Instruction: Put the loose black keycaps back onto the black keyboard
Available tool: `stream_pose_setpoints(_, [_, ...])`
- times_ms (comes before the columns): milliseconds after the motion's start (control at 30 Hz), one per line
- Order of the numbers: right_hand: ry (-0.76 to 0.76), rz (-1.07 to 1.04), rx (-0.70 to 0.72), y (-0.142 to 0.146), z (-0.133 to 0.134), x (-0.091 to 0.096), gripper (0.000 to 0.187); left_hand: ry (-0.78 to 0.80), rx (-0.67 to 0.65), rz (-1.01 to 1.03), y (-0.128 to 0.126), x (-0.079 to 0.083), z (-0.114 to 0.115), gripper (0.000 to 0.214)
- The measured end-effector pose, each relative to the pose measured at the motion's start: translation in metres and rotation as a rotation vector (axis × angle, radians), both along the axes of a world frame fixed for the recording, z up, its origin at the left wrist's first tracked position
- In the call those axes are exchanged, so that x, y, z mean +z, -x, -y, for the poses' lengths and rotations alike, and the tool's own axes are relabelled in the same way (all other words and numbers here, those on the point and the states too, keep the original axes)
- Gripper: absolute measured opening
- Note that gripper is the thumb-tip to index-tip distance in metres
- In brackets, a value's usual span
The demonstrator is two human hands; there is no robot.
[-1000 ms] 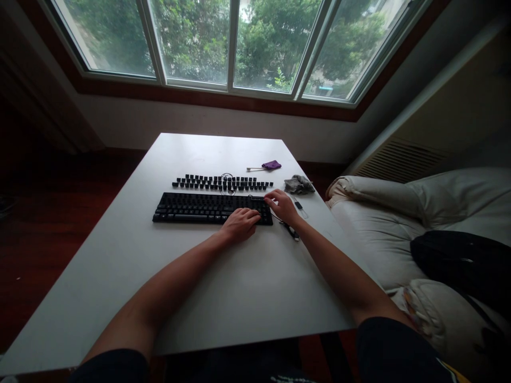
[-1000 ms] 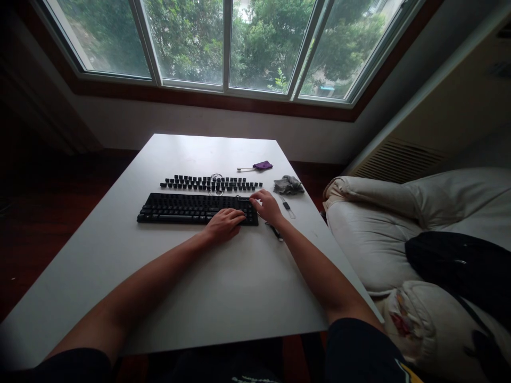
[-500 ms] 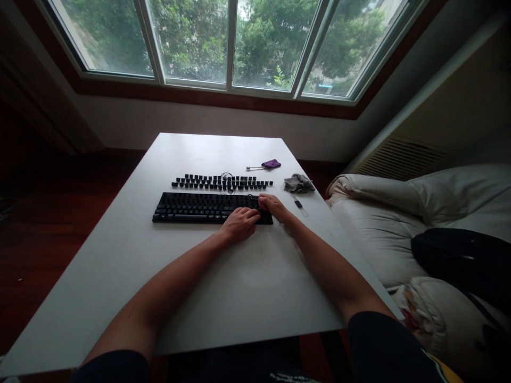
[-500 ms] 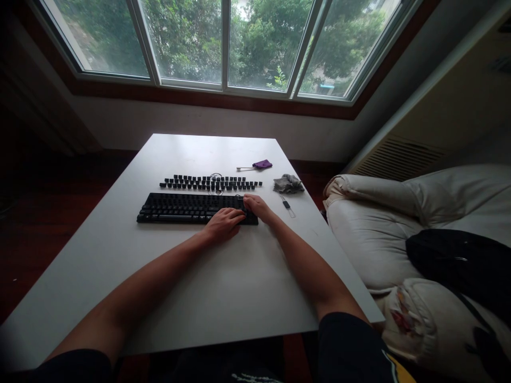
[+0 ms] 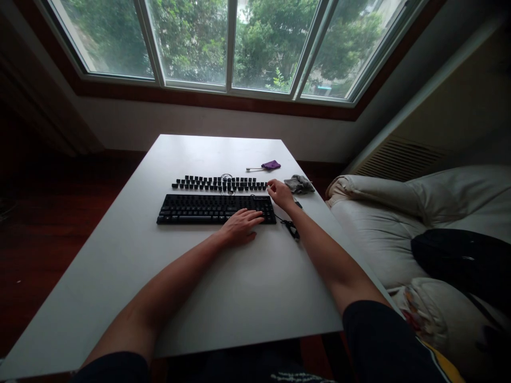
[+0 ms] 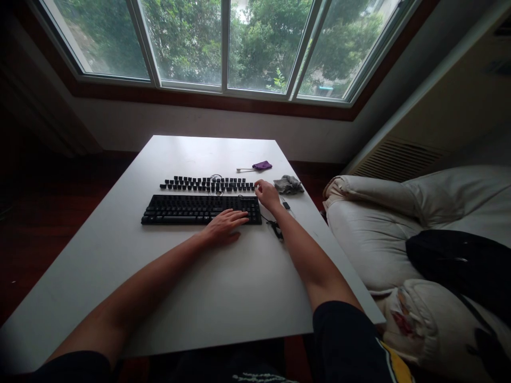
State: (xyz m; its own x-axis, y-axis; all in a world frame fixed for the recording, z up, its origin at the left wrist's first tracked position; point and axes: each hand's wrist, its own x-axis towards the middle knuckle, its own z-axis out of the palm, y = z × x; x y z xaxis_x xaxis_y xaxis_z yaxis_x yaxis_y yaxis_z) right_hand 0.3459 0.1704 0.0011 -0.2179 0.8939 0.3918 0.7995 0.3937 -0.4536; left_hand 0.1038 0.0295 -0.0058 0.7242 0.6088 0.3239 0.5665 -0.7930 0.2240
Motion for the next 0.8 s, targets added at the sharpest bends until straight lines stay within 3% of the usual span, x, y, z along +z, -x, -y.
stream_pose_setpoints(167, [-0.021, 0.294, 0.055, -0.005, -0.021, -0.008, 0.025, -0.068, 0.042, 0.006, -0.003, 0.000, -0.001, 0.051])
stream_pose_setpoints(400, [-0.046, 0.401, 0.139, -0.011, -0.038, -0.015, 0.022, -0.121, 0.229, 0.055, 0.001, 0.001, -0.005, 0.032])
stream_pose_setpoints(633, [-0.121, 0.246, 0.154, -0.011, -0.037, -0.017, 0.019, -0.114, 0.224, 0.065, 0.002, -0.003, -0.010, 0.026])
stream_pose_setpoints(800, [-0.087, 0.014, 0.218, -0.016, -0.023, -0.003, 0.014, -0.117, 0.202, 0.070, 0.003, -0.004, -0.013, 0.026])
